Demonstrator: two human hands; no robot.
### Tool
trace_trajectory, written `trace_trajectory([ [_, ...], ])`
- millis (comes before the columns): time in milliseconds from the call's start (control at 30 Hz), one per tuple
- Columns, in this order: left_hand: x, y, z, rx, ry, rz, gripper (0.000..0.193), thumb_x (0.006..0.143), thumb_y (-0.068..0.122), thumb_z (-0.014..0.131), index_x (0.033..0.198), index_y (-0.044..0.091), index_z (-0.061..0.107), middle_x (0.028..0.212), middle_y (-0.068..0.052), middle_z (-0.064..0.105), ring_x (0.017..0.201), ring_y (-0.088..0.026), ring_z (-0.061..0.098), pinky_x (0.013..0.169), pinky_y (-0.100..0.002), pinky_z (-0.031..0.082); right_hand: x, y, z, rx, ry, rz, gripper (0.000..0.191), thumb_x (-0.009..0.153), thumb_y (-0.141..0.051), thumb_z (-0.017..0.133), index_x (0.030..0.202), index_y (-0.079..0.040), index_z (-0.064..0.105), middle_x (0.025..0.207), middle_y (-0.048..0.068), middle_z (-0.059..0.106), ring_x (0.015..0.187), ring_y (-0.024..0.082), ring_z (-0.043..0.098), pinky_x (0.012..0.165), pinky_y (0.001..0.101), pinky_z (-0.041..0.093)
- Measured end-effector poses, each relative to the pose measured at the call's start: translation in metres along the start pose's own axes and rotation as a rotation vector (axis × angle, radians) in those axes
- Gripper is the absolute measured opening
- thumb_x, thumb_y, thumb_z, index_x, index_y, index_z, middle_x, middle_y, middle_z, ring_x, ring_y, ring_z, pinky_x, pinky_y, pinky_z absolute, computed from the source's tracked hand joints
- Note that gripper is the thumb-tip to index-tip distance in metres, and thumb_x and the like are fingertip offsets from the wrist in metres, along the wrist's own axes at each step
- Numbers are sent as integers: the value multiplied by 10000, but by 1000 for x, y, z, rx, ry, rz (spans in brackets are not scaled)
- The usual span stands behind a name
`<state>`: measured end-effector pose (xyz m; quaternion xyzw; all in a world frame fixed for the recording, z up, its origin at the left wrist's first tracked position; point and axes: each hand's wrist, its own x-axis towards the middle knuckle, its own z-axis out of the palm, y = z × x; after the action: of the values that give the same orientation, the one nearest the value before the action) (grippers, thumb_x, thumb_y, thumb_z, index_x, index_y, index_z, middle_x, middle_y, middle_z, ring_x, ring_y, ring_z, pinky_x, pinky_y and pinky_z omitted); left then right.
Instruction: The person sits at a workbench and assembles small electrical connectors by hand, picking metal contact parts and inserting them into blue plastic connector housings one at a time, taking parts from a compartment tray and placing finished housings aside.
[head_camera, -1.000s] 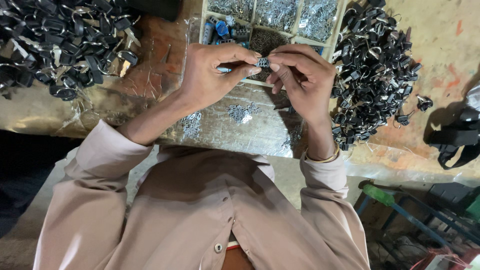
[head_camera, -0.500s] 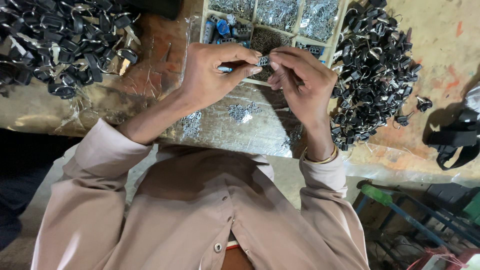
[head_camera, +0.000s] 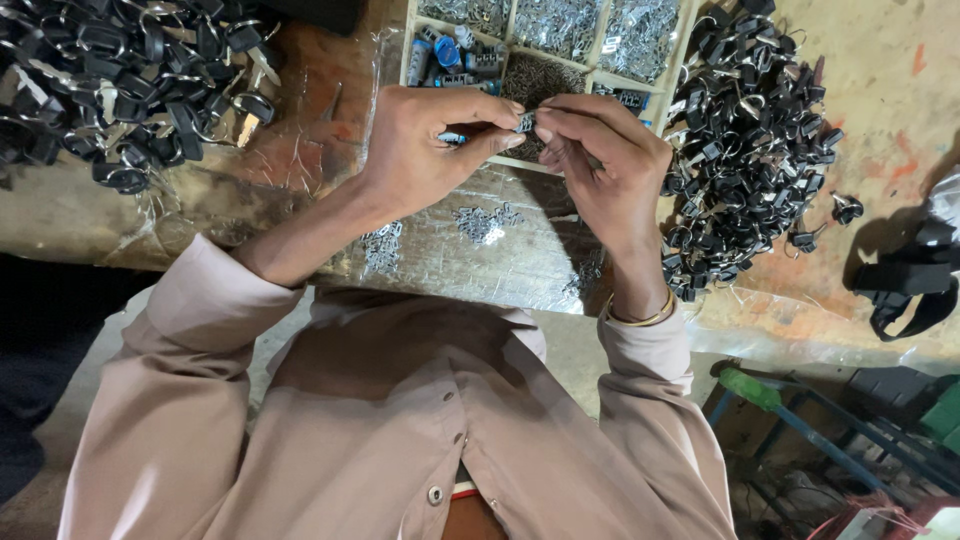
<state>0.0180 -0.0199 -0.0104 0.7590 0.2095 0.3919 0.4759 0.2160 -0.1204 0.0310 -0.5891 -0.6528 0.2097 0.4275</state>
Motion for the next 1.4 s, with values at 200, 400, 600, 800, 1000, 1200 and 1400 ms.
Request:
trace_trajectory([
  [200,-2,0,1,42,-5,7,169,907,-1,859,1053,29,780,1102,-115,783,1011,-213,792,847,-292,662,2,0,-6,-158,-44,-73,200,983,79,803,1164,5,759,1141,96,720,922,170,735,748,274,603],
  [400,1,2,0,-6,-19,-13,170,917,2,852,1068,28,778,1121,-119,783,1035,-211,790,865,-290,662,3,8,-9,-86,29,62,136,1008,-10,825,1133,-29,777,1103,88,735,875,158,710,702,260,545],
  [600,0,7,-2,-77,-5,-53,160,934,-23,845,1067,-7,758,1113,-124,784,1044,-204,792,899,-297,661,5,13,-30,-338,-164,-13,207,919,-83,896,1092,-81,782,1021,30,741,902,189,657,848,361,464],
  [800,-2,7,-3,-135,15,-61,162,970,-19,843,1094,-20,739,1126,-122,784,1057,-191,790,920,-293,661,-28,-5,-65,-462,-353,-8,225,833,-191,911,1022,-144,798,882,20,705,855,238,599,823,409,385],
  [1000,-4,10,-2,-118,38,-23,167,997,-17,851,1116,-25,734,1125,-120,783,1053,-175,788,923,-280,664,-76,-15,-52,-588,-325,161,246,890,-225,843,1114,-144,781,888,36,666,874,254,605,806,422,382],
  [1200,-9,26,-13,-62,43,26,183,1024,-20,858,1149,-37,725,1158,-126,778,1095,-181,785,963,-296,659,-106,-31,-34,-549,-224,263,277,917,-210,838,1177,-140,772,785,44,574,796,247,560,797,419,385],
  [1400,-50,58,-35,-66,90,-66,189,983,-47,843,1122,-42,715,1119,-146,769,1002,-182,785,825,-258,655,-112,-51,13,-449,-112,148,324,887,-313,860,1163,-178,757,1149,31,648,1099,269,570,976,460,384],
])
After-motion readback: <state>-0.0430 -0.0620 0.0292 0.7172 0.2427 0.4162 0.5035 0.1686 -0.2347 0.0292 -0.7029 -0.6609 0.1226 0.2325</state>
